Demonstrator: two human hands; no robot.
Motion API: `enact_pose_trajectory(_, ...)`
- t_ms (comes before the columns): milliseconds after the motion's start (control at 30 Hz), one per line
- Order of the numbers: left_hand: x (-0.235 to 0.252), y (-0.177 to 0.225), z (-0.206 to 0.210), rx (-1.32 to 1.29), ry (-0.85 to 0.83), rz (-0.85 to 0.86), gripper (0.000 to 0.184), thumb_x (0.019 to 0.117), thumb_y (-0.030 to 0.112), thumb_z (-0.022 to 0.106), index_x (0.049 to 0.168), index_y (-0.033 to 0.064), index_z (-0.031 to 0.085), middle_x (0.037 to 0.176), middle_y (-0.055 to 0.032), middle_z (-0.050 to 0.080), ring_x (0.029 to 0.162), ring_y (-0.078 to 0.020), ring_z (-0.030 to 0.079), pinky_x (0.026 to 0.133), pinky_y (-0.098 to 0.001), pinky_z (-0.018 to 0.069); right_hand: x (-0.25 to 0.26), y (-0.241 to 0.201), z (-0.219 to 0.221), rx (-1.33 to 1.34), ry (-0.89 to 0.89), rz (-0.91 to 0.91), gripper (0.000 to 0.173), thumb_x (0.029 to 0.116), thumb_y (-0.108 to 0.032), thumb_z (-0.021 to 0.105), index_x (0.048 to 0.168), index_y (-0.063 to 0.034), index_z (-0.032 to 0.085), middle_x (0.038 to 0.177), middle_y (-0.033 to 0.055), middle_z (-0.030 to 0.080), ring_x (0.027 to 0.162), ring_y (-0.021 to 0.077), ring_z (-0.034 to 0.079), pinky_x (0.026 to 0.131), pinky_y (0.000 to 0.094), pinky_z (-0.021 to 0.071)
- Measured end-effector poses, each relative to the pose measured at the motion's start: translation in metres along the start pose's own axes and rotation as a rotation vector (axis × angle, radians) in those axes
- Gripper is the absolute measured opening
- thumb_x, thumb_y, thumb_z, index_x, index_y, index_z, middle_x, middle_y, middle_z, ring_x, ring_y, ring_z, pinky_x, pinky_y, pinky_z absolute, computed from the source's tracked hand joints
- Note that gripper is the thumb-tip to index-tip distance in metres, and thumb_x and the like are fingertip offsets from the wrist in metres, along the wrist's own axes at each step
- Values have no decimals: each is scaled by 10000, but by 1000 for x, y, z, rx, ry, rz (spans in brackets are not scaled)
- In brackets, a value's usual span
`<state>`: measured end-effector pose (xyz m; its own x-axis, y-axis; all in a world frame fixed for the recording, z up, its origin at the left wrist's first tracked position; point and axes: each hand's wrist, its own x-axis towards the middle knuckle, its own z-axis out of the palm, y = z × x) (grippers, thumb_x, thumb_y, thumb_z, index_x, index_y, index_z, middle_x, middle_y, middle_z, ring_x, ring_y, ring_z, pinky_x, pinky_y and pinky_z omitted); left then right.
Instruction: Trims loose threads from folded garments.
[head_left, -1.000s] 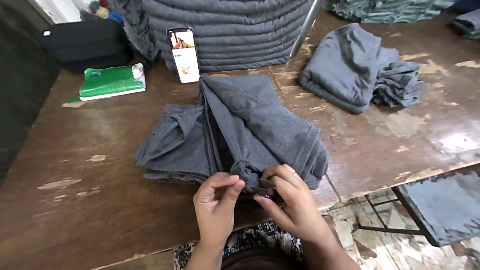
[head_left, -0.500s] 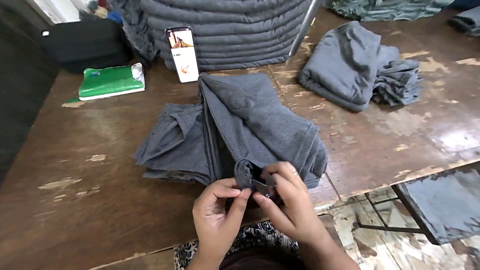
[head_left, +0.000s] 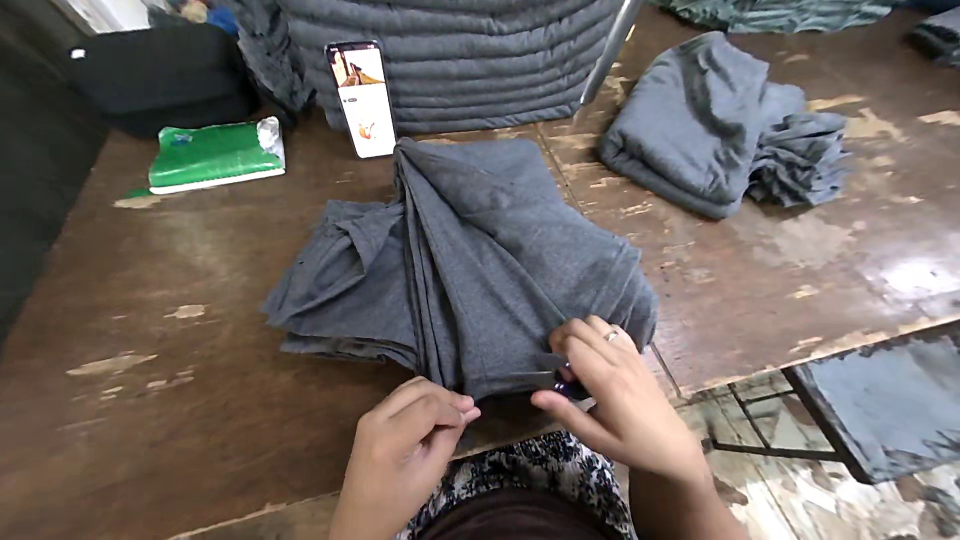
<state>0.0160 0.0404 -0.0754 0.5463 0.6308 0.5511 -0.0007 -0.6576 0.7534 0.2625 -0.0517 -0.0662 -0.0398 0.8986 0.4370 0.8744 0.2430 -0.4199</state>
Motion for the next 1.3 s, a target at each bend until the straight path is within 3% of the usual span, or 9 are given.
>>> enact_pose_trajectory(100,0,5,0,72,41,-76,64,959,130,704,948,69,689,997,-14,743,939,-28,705,818,-155,586,-2,-6,4,-155,-24,-38,564,1031,-626,400,874,-127,611,941,90,618,871,278,567,728,431,403)
enact_pose_trajectory(200,1,6,3,93,51,-87,49,975,110,657,966,67,680,1008,-20,742,984,-49,703,873,-182,581,0,-10,4,-247,-57,-66,566,1036,-617,381,875,-131,622,954,92,623,888,299,576,721,445,406)
enact_pose_trajectory(467,1,4,8,-74,11,-27,13,1023,117,582,1034,110,583,1014,4,668,954,-23,647,826,-143,543,1,-12,3,-299,-114,-95,528,1048,-558,381,828,-142,620,953,81,615,896,294,581,725,448,413)
enact_pose_trajectory(633,2,3,5,-107,-10,3,40,1042,163,577,1040,125,589,1021,20,667,968,-18,643,853,-150,534,1,-14,5,-315,-96,-79,510,1057,-515,378,779,-150,600,924,72,604,879,288,572,706,436,403)
enact_pose_trajectory(800,3,0,2,-133,2,-11,36,1031,153,603,1041,118,602,1019,14,674,958,-22,657,832,-149,551,-1,-12,3,-278,-105,-75,513,1045,-543,406,808,-136,608,967,90,612,917,298,578,748,443,421)
enact_pose_trajectory(967,4,0,4,-141,-21,17,21,1022,137,604,1031,124,618,1012,20,681,961,-33,652,855,-165,540,2,-20,8,-336,-85,-39,535,1049,-526,387,760,-135,609,930,91,615,879,298,583,708,436,419)
enact_pose_trajectory(1133,6,6,-3,-281,-178,113,42,1003,162,653,985,125,643,955,26,719,939,-69,674,853,-210,548,2,-12,5,-184,-95,-42,535,1066,-512,371,771,-132,605,913,87,599,882,288,571,725,437,418)
enact_pose_trajectory(1300,8,5,16,108,-48,151,46,982,108,680,973,65,694,1063,-44,713,1039,-117,643,934,-209,510,0,-5,-1,21,-94,-32,584,1068,-570,326,833,-104,590,933,100,587,897,258,557,778,421,413)
